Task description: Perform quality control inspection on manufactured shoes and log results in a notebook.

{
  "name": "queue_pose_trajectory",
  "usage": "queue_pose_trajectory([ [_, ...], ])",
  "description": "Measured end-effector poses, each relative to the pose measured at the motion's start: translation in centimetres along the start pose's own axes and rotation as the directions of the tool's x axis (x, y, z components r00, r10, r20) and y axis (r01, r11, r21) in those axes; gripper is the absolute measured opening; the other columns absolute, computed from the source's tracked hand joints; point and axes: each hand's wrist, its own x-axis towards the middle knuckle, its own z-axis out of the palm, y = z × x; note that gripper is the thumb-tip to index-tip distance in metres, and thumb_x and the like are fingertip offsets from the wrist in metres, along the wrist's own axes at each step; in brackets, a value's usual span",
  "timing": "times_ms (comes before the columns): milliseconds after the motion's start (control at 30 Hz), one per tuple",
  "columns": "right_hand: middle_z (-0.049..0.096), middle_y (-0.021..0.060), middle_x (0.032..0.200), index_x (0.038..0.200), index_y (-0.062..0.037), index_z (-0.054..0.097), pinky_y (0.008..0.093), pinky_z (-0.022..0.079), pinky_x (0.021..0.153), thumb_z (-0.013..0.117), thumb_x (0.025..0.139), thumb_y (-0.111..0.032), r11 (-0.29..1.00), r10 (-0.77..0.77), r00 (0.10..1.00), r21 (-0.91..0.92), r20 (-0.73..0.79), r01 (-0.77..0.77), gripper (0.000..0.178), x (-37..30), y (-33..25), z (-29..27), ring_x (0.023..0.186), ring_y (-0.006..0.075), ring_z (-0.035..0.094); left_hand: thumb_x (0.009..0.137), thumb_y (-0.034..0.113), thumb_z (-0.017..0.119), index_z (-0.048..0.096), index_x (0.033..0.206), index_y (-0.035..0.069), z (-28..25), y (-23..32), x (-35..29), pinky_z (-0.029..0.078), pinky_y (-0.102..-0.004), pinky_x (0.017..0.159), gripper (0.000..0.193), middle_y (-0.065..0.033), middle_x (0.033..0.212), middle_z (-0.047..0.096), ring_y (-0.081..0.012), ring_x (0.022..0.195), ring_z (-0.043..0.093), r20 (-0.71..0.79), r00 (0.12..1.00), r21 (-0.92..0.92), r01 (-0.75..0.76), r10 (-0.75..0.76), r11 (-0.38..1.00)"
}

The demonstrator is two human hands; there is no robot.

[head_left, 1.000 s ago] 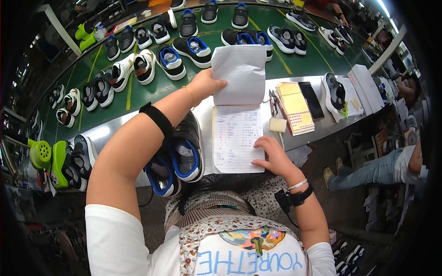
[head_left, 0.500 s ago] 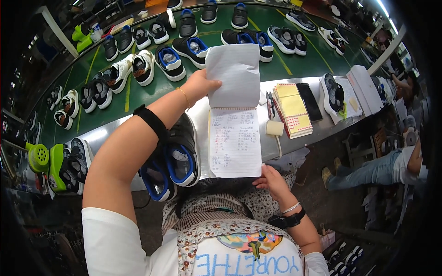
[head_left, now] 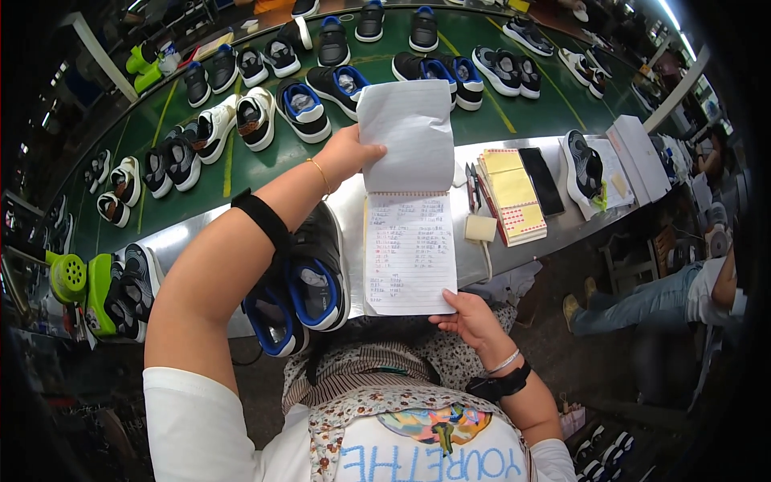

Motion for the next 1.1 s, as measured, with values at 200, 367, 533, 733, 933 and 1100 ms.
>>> queue_pose_trajectory([
  [200, 0.064, 0.0102, 0.092, 0.104, 0.0025, 0.055, 0.0207, 0.05, 0.056, 0.054, 0.09, -0.027, 0.997, -0.001, 1.0, -0.075, -0.027, -0.001, 0.033, 0.2, 0.2, 0.4, 0.07, 0.0128, 0.063, 0.083, 0.011, 0.06, 0.05, 0.116, -0.004, -0.5, -0.4, 0.1, 0.048, -0.033, 0.081, 0.038, -0.0149, 0.107, 0.06, -0.0229, 0.093, 0.06, 0.003, 1.0, 0.038, -0.018, 0.018, 0.999],
  [367, 0.063, 0.01, 0.093, 0.104, 0.0024, 0.055, 0.0204, 0.049, 0.056, 0.054, 0.09, -0.026, 0.996, -0.007, 0.999, -0.085, -0.034, 0.005, 0.032, 0.0, 0.4, 0.7, 0.07, 0.0128, 0.063, 0.082, 0.011, 0.06, 0.05, 0.116, -0.004, -0.5, -0.1, -0.3, 0.048, -0.0329, 0.081, 0.038, -0.0146, 0.107, 0.06, -0.0228, 0.094, 0.06, 0.0, 1.0, 0.026, -0.006, 0.006, 1.0],
  [533, 0.063, 0.01, 0.093, 0.105, 0.0021, 0.055, 0.0207, 0.049, 0.056, 0.055, 0.09, -0.026, 0.997, -0.013, 1.0, -0.08, -0.027, 0.011, 0.032, 0.0, 0.7, 0.9, 0.07, 0.0136, 0.063, 0.082, 0.011, 0.06, 0.05, 0.116, -0.004, -0.8, -0.2, -0.5, 0.048, -0.0327, 0.081, 0.038, -0.0151, 0.107, 0.059, -0.0228, 0.093, 0.06, -0.001, 1.0, 0.037, -0.018, 0.018, 0.999],
  [733, 0.063, 0.01, 0.093, 0.105, 0.0016, 0.055, 0.021, 0.049, 0.057, 0.055, 0.089, -0.025, 0.996, -0.018, 0.999, -0.086, -0.032, 0.015, 0.031, -0.2, 0.8, 1.3, 0.07, 0.0146, 0.063, 0.083, 0.011, 0.06, 0.051, 0.114, -0.004, -0.9, -0.2, -0.7, 0.048, -0.0325, 0.081, 0.036, -0.0151, 0.106, 0.06, -0.0227, 0.093, 0.06, -0.019, 1.0, 0.021, 0.001, -0.001, 1.0],
  [933, 0.064, 0.0112, 0.086, 0.099, 0.0012, 0.057, 0.0214, 0.048, 0.056, 0.055, 0.089, -0.031, 0.973, 0.013, 0.996, -0.23, -0.091, -0.034, 0.034, -0.7, 0.2, 1.3, 0.067, 0.0148, 0.063, 0.083, 0.012, 0.06, 0.051, 0.114, -0.004, -1.3, -0.7, -0.6, 0.048, -0.0327, 0.081, 0.037, -0.0147, 0.106, 0.06, -0.0225, 0.092, 0.06, 0.006, 1.0, 0.013, -0.021, 0.021, 1.0],
  [1100, 0.062, 0.0099, 0.071, 0.092, 0.001, 0.057, 0.0225, 0.044, 0.052, 0.059, 0.086, -0.032, 0.646, -0.411, 0.871, -0.76, -0.268, 0.072, 0.034, -1.4, 0.0, 0.9, 0.059, 0.0122, 0.058, 0.083, 0.011, 0.06, 0.051, 0.114, -0.004, -1.5, -0.8, -0.7, 0.048, -0.0329, 0.08, 0.036, -0.0144, 0.105, 0.06, -0.022, 0.092, 0.06, 0.006, 1.0, 0.005, -0.014, 0.014, 1.0],
])
